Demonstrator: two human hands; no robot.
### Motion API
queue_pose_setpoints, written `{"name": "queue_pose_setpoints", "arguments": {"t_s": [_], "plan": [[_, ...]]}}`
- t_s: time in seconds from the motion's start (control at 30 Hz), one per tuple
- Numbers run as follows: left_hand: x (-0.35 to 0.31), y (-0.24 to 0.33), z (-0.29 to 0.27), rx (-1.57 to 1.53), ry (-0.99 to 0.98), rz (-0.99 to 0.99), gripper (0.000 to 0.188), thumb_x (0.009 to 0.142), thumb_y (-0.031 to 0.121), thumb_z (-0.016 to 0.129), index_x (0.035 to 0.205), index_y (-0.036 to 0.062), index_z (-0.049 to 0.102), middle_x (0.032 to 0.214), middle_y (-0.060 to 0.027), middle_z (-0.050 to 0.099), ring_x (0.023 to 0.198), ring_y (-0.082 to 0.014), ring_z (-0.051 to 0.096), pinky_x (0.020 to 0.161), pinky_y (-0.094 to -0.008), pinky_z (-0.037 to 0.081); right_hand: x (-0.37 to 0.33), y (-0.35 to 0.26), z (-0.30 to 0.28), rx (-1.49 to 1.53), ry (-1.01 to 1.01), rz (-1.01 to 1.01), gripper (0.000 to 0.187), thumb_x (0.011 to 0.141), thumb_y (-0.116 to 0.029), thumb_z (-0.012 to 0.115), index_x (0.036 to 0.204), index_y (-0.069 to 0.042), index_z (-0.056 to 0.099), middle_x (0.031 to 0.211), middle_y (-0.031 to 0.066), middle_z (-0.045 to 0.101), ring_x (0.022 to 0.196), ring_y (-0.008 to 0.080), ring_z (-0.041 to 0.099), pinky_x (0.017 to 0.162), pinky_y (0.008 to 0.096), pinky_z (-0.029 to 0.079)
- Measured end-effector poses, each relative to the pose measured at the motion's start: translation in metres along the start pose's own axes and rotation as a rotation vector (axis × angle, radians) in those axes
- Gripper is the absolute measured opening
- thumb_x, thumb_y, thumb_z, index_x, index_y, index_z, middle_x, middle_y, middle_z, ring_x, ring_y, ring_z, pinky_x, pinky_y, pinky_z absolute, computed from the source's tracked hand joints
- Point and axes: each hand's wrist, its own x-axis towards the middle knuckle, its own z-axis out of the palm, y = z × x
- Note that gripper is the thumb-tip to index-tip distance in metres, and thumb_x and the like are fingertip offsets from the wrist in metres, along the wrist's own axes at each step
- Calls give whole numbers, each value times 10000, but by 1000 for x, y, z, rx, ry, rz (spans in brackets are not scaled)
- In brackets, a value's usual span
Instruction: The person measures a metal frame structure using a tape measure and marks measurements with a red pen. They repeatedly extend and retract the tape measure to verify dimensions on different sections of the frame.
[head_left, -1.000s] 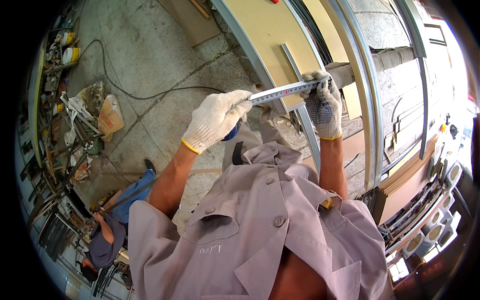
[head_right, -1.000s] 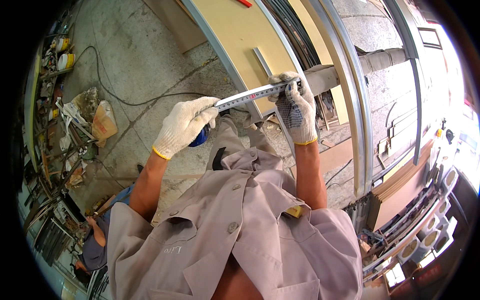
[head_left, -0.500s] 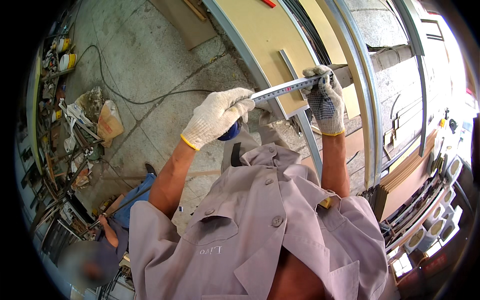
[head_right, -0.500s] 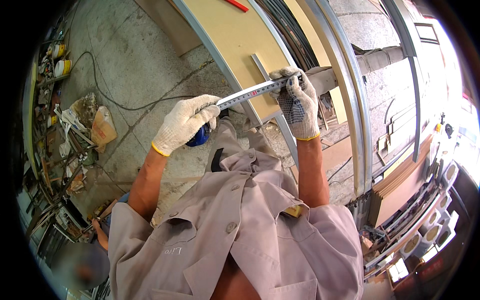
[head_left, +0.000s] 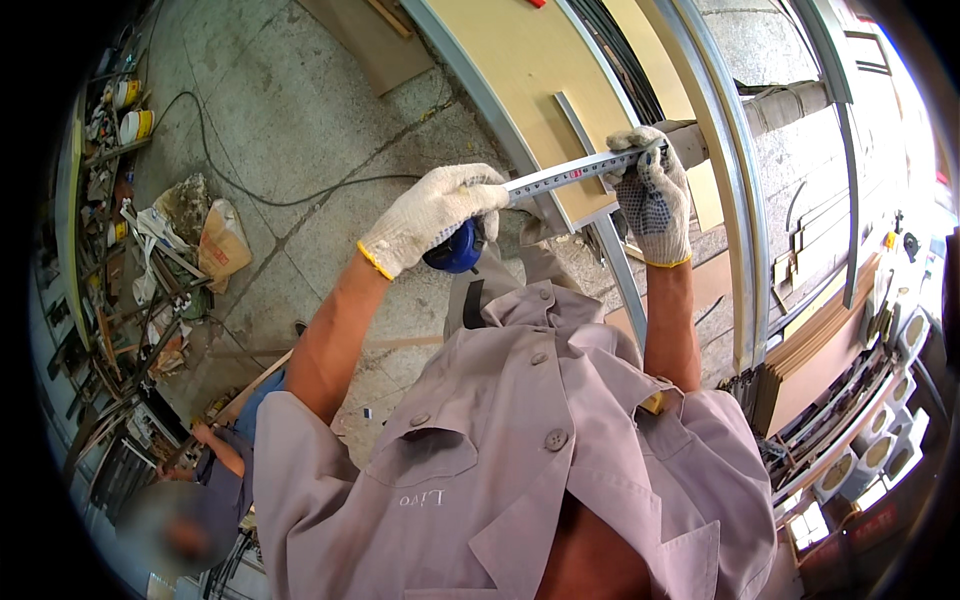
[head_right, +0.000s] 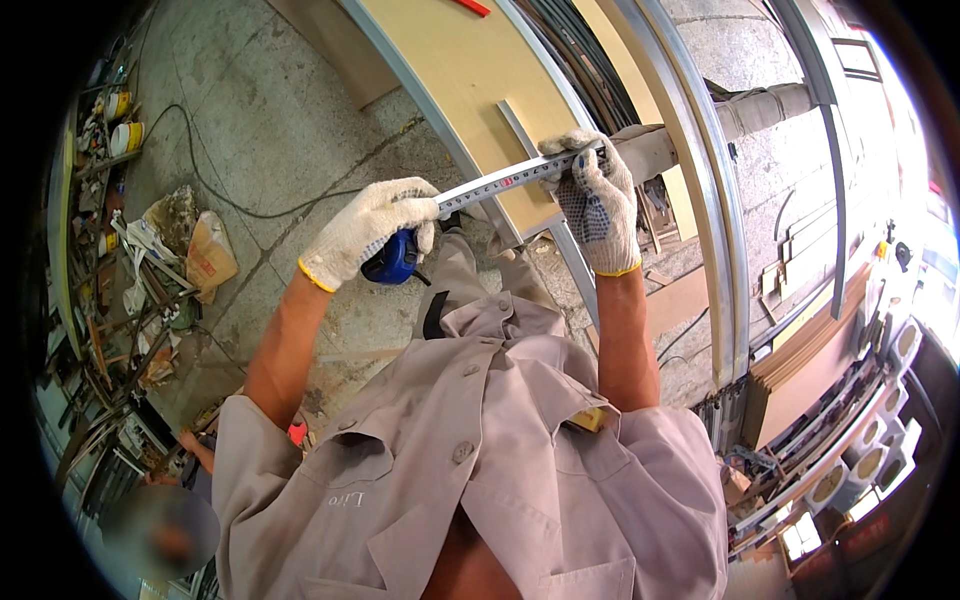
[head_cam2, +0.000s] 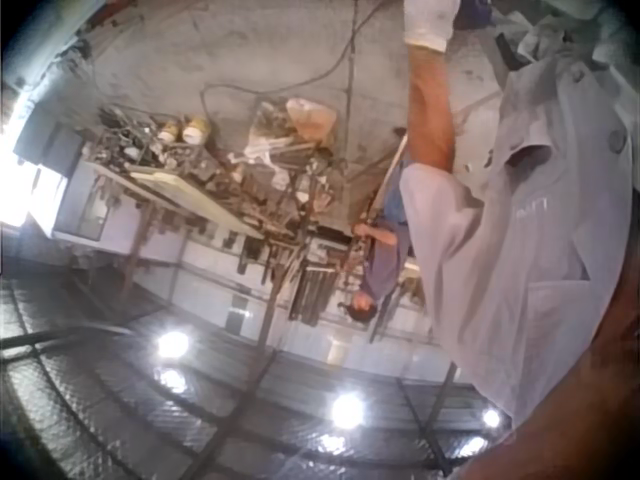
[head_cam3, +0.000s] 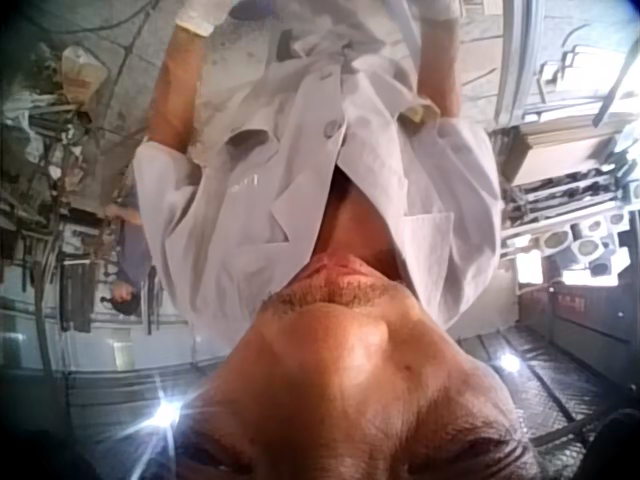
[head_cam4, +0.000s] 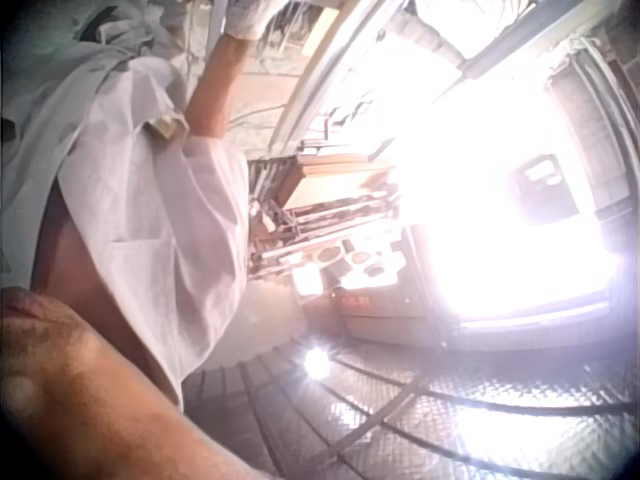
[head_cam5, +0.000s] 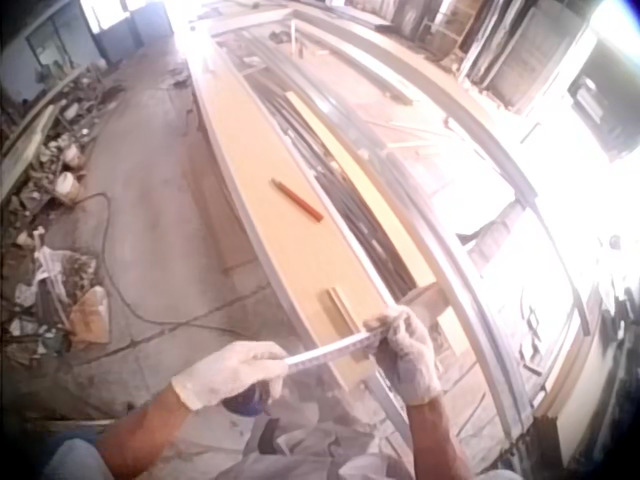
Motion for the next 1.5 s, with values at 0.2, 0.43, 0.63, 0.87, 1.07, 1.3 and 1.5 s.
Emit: {"name": "queue_pose_setpoints", "arguments": {"t_s": [0.2, 0.43, 0.63, 0.87, 1.07, 1.3, 1.5], "plan": [[5, 1, -3, -129, -80, -86, 274, 1008, 249, 586, 1037, -10, 668, 763, -63, 663, 657, -139, 637, 633, -279, 531, -6, 1, -4, -10, 18, -10, 265, 1051, -225, 620, 1208, -12, 608, 1141, 177, 707, 935, 201, 677, 792, 319, 545], [3, 6, 1, -62, -101, -66, 291, 1025, 253, 577, 1065, -18, 675, 772, -60, 670, 676, -134, 640, 647, -273, 530, -9, 0, -8, -33, 42, -16, 270, 1055, -217, 611, 1212, 2, 604, 1135, 182, 699, 924, 212, 676, 796, 332, 557], [5, 2, 2, -38, -103, -156, 313, 1038, 258, 572, 1136, -25, 663, 778, -41, 668, 701, -122, 634, 663, -264, 520, -13, -4, -5, -6, 74, 5, 277, 1047, -219, 625, 1214, 1, 603, 1133, 178, 698, 945, 210, 679, 814, 331, 567], [-1, -6, 13, 144, -66, 15, 327, 1064, 236, 551, 1235, -33, 627, 869, -37, 687, 840, -96, 630, 795, -259, 512, -13, -22, 10, -73, 26, 18, 285, 1041, -213, 628, 1209, 16, 604, 1118, 173, 700, 950, 192, 681, 819, 310, 563], [-9, -21, 33, 180, 6, 189, 339, 1091, 240, 536, 1295, -23, 604, 911, -23, 677, 873, -98, 601, 818, -265, 499, -17, -71, 64, -376, -2, 47, 184, 1010, -102, 642, 1158, 8, 647, 1054, 110, 726, 917, 137, 677, 816, 280, 570], [-34, -17, 58, -52, -26, 573, 357, 1074, 206, 587, 1355, -15, 570, 1129, -72, 670, 1039, -157, 639, 945, -321, 532, -28, -138, 178, -1052, -349, -228, 142, 937, -52, 666, 1074, -16, 662, 873, 104, 697, 757, 184, 705, 667, 311, 554], [-52, 6, 71, -33, 181, 519, 504, 1047, 153, 633, 1501, 6, 470, 1321, -107, 648, 1215, -150, 602, 1071, -323, 471, -15, -160, 237, -1304, -610, -362, 156, 944, -145, 664, 1059, -41, 668, 877, 163, 697, 840, 354, 712, 754, 424, 548]]}}
